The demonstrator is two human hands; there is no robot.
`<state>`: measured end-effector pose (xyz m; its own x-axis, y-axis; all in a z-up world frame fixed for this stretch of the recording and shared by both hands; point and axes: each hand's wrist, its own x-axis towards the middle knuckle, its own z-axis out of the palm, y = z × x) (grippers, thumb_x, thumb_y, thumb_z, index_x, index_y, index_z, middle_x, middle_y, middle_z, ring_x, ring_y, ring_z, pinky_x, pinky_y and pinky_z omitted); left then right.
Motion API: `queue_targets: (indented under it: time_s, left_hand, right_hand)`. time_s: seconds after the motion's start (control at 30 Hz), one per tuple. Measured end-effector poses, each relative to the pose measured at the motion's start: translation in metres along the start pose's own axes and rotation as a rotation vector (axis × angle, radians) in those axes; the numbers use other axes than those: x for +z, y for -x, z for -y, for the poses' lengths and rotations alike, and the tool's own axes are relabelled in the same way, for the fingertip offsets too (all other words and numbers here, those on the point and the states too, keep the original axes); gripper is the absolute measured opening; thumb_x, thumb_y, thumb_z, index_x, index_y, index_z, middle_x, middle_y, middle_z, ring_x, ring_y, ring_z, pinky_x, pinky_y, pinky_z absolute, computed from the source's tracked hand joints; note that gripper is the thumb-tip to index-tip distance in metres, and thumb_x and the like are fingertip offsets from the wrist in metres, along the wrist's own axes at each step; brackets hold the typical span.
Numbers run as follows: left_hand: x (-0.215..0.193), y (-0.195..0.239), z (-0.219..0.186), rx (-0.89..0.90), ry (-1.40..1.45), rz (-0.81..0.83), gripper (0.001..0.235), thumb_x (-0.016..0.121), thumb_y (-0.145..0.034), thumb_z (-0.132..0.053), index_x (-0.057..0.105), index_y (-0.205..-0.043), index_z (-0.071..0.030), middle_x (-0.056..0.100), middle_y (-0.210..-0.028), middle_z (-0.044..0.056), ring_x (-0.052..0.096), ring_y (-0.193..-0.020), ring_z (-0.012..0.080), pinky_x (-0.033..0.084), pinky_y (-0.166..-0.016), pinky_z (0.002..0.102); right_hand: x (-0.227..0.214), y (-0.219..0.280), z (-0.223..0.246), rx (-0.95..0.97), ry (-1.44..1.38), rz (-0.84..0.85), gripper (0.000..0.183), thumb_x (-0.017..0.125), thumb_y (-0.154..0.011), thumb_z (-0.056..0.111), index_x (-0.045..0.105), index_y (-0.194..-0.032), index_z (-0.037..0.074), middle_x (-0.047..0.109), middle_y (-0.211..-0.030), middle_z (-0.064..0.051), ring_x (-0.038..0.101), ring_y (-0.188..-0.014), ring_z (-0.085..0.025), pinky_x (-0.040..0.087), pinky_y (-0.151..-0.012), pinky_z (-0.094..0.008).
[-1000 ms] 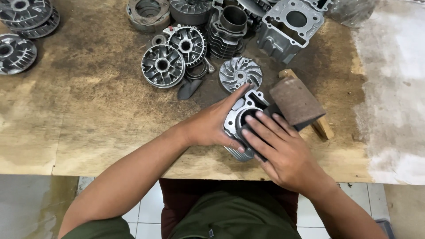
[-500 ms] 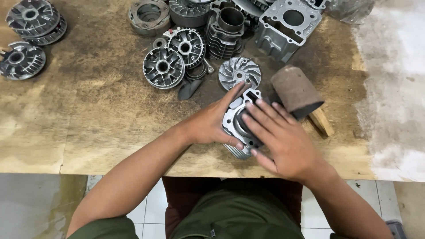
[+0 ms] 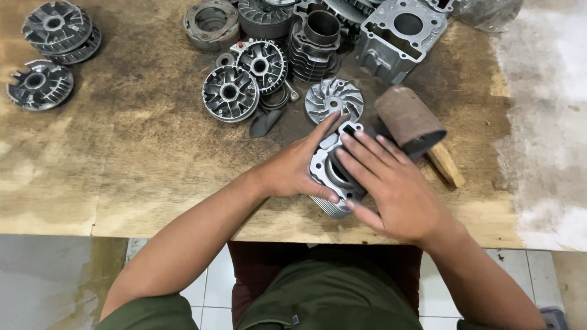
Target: Sanding the gasket surfaces of a motorcycle engine cylinder block.
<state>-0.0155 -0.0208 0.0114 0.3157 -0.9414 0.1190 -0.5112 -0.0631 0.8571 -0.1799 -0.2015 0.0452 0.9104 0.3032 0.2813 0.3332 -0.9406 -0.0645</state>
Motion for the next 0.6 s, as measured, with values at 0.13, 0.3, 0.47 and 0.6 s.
queue_targets:
  time_s: [0.13,0.3,0.47,0.6]
  left_hand:
    - [0.001,0.0,-0.001,0.029,-0.011,-0.009,0.15,0.096,-0.051,-0.043,-0.002,-0.161,-0.013,0.023,-0.17,0.02,0.039,-0.15,0.0409,0.035,-0.119,0.058]
    - [-0.001,0.003,0.011,0.077,-0.022,-0.015,0.145,0.093,-0.056,-0.009,-0.006,-0.161,-0.023,0.04,-0.163,0.025,0.062,-0.13,0.0418,0.065,-0.092,0.049]
    - [-0.001,0.002,-0.001,-0.05,-0.051,0.006,0.14,0.09,-0.058,-0.038,-0.002,-0.161,-0.016,0.022,-0.169,0.021,0.033,-0.151,0.0435,0.036,-0.115,0.062]
    - [-0.004,-0.001,-0.008,-0.063,-0.014,0.022,0.146,0.089,-0.058,-0.045,-0.01,-0.16,-0.015,0.028,-0.167,0.026,0.047,-0.143,0.0424,0.048,-0.11,0.06]
  right_hand:
    - [0.005,0.013,0.009,-0.039,0.014,0.03,0.077,0.041,-0.098,0.052,0.027,-0.159,0.007,0.019,-0.171,-0.014,0.012,-0.158,-0.026,0.007,-0.13,-0.046]
    - [0.01,-0.004,0.015,-0.126,0.031,0.03,0.077,0.041,-0.1,0.056,0.029,-0.16,0.009,0.025,-0.169,-0.015,0.018,-0.157,-0.027,0.013,-0.129,-0.049]
    - [0.0,-0.019,0.01,0.027,0.057,0.021,0.078,0.035,-0.1,0.059,0.031,-0.158,0.006,0.029,-0.165,-0.018,0.024,-0.154,-0.032,0.017,-0.126,-0.049]
    - [0.004,-0.027,0.012,0.028,-0.015,-0.063,0.075,0.042,-0.1,0.055,0.037,-0.157,0.006,0.037,-0.163,-0.02,0.028,-0.153,-0.035,0.019,-0.125,-0.055]
